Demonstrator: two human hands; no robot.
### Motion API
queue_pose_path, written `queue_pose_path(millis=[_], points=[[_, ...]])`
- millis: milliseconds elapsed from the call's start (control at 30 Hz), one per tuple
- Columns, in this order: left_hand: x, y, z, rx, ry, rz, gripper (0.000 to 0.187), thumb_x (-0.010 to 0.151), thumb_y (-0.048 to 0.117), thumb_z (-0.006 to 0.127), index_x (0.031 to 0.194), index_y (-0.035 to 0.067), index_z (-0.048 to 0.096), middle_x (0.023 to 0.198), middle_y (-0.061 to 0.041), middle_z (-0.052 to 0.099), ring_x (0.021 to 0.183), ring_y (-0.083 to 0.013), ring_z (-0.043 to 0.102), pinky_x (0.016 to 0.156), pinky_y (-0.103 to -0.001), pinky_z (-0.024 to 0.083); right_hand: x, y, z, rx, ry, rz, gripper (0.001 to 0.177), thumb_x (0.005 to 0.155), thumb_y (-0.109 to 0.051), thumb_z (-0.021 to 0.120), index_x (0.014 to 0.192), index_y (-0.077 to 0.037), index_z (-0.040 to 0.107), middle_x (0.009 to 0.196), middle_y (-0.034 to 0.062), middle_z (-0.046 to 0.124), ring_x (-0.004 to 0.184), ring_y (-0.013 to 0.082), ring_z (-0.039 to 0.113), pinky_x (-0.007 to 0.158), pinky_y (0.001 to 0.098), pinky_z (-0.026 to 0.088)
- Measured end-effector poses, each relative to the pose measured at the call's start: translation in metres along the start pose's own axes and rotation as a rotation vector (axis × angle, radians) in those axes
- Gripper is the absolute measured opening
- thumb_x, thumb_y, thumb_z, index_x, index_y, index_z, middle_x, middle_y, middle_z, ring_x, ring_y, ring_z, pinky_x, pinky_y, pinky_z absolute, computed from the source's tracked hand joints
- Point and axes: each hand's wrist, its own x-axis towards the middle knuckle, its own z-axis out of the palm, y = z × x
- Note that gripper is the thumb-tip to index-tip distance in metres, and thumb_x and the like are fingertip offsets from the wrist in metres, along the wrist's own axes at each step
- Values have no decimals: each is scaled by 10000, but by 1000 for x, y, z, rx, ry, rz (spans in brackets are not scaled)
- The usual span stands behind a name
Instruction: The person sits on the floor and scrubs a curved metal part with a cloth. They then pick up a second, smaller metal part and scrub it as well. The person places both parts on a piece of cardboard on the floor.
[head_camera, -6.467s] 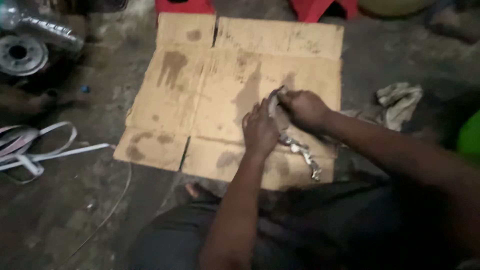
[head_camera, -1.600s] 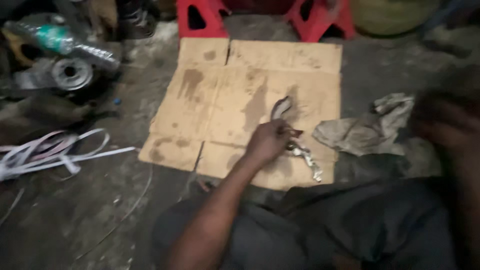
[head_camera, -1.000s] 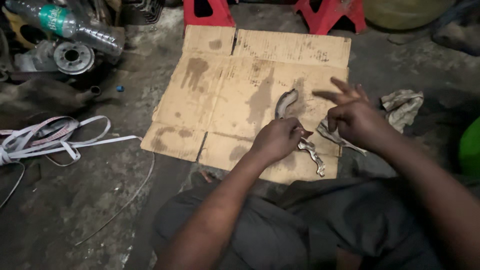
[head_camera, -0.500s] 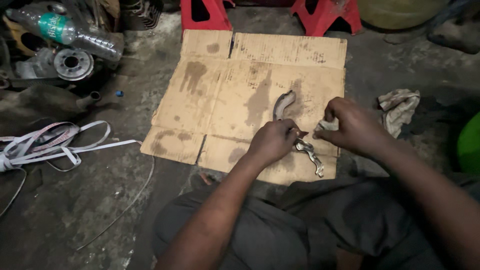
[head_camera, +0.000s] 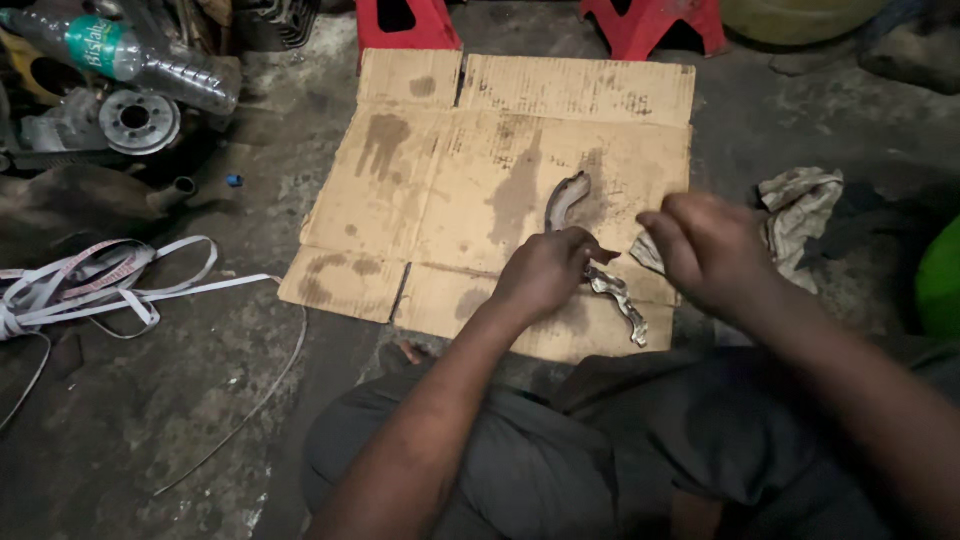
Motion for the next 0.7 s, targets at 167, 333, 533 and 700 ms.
queue_pose_path(millis=[167,333,533,700], points=[[7,-12,6,-138,25,-88,199,977,140,582,1112,96,721,959,-163,759,908,-296,745,819,-407,570,10,37,15,74,-285,115,497,939,-200,710,1323,56,524,1103,249,693,988,320,689,756,409,552],[21,-41,24,-528,16,-111,178,1016,92,529,1138,61,655,984,-99,754,917,-212,763,773,-369,634,-6,59,53,236,-401,364,366,913,-260,710,1210,-49,669,1001,114,762,901,201,740,784,344,587],[31,-67,45,-695,-9,-290,191,934,74,638,1122,49,616,965,-116,726,857,-255,732,718,-394,605,-17,97,78,436,-434,474,237,961,-257,678,1063,-49,728,931,82,795,855,186,756,770,320,596],[34,-103,35,-93,259,-122,239,933,189,655,1138,67,678,1002,-155,769,938,-325,764,830,-402,588,-19,132,68,-75,-585,486,372,846,-336,754,1091,-56,725,934,167,765,843,290,749,749,410,565]])
